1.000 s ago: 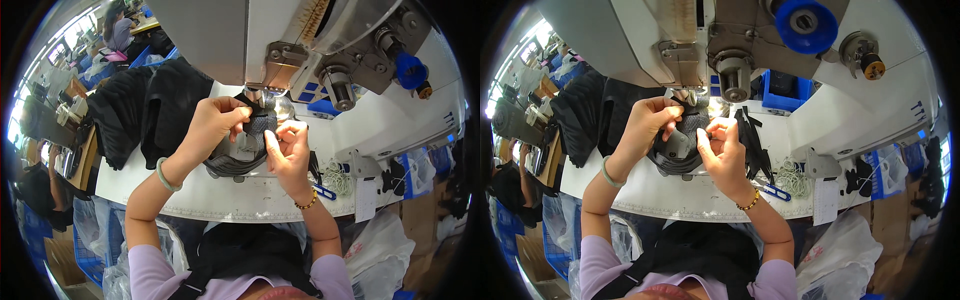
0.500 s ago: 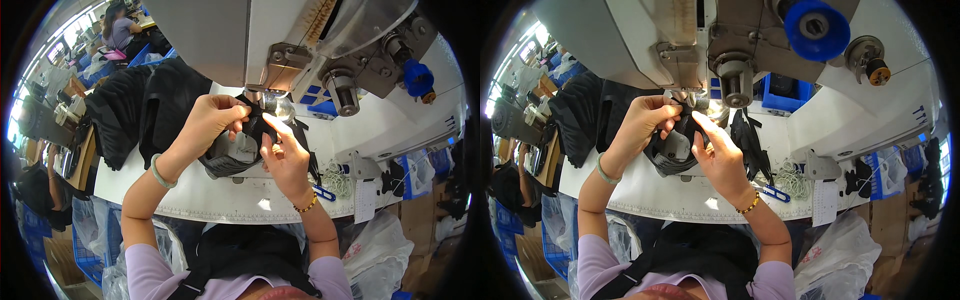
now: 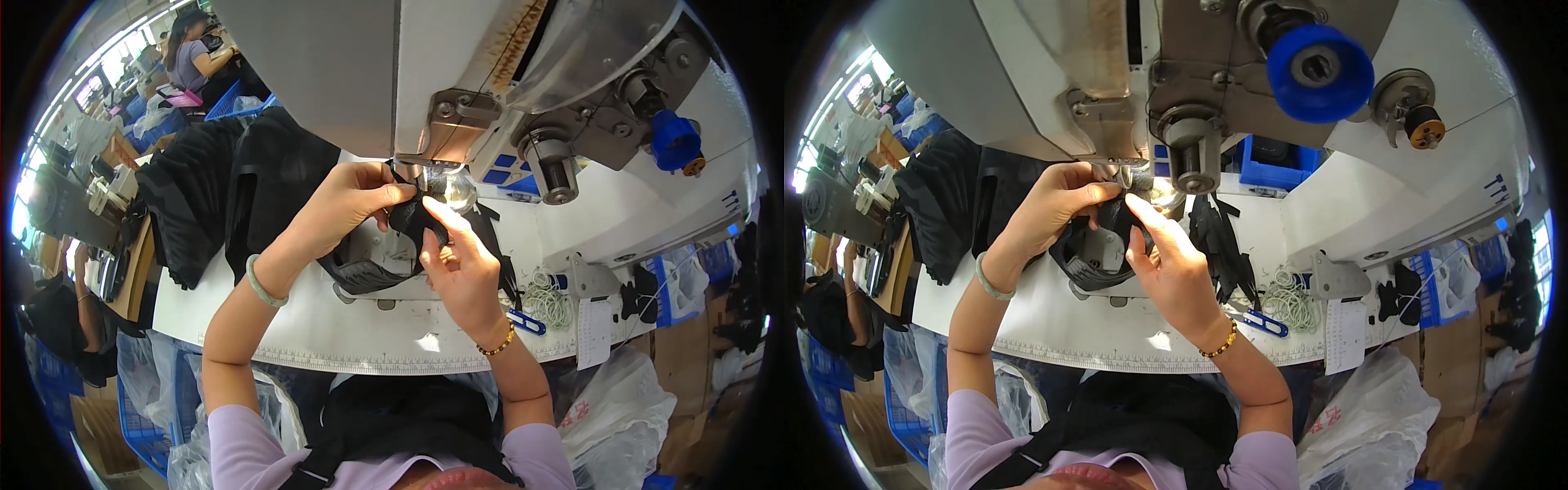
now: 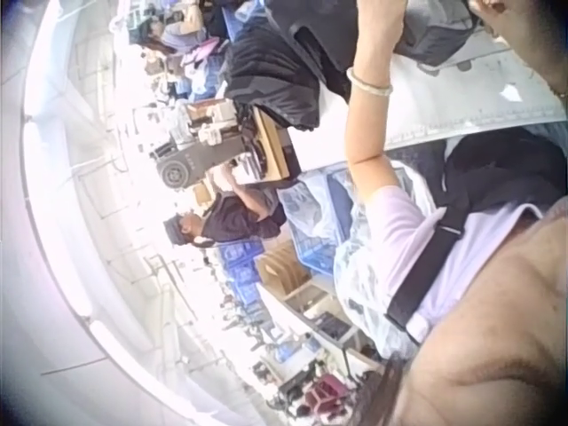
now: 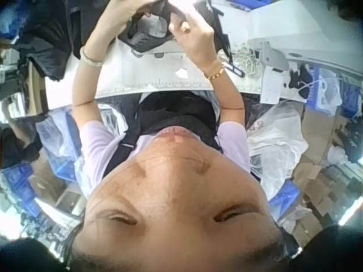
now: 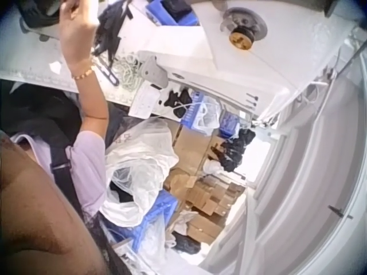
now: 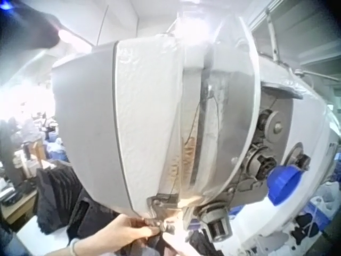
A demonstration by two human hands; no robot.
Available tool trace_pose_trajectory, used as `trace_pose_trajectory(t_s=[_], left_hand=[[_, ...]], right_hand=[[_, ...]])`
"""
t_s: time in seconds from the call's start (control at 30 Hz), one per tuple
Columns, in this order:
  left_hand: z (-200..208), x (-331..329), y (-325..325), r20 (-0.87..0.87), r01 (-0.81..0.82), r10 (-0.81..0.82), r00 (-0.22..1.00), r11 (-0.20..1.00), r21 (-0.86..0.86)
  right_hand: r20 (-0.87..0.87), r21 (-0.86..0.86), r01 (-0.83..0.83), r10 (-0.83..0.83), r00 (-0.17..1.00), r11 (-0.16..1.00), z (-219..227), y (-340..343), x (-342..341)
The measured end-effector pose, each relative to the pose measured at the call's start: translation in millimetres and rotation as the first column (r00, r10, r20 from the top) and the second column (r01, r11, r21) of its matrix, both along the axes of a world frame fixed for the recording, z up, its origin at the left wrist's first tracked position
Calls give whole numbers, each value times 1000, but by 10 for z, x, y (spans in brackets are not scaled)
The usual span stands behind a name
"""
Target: The recorder is using a sewing machine to stitch together components of a shoe, specifically focusing on a heel or tongue section.
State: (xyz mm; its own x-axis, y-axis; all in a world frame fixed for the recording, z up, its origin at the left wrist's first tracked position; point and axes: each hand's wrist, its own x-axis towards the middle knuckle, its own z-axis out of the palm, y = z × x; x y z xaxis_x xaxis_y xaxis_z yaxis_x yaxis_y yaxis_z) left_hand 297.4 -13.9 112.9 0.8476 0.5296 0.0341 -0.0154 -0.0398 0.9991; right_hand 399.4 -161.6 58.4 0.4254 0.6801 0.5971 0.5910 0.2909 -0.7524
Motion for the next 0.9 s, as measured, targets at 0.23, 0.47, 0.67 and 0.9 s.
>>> trace_pose_trajectory(t_s=[0.23, 0.47, 0.67, 0.9], left_hand=[[2, 56, -19, 58, 16, -9, 998, 992, -123], [51, 74, -12, 58, -5, 14, 998, 987, -158], [26, 89, 13, 96, 32, -19, 995, 989, -142], [17, 67, 17, 92, 38, -29, 995, 994, -103]], right_hand=[[106, 70, 36, -43, 993, 997, -14, 24, 38], [314, -4, 161, -152, 937, 987, 141, -35, -14], [396, 66, 201, -210, 894, 977, 84, -16, -21], [434, 67, 200, -209, 877, 978, 116, -12, -15]])
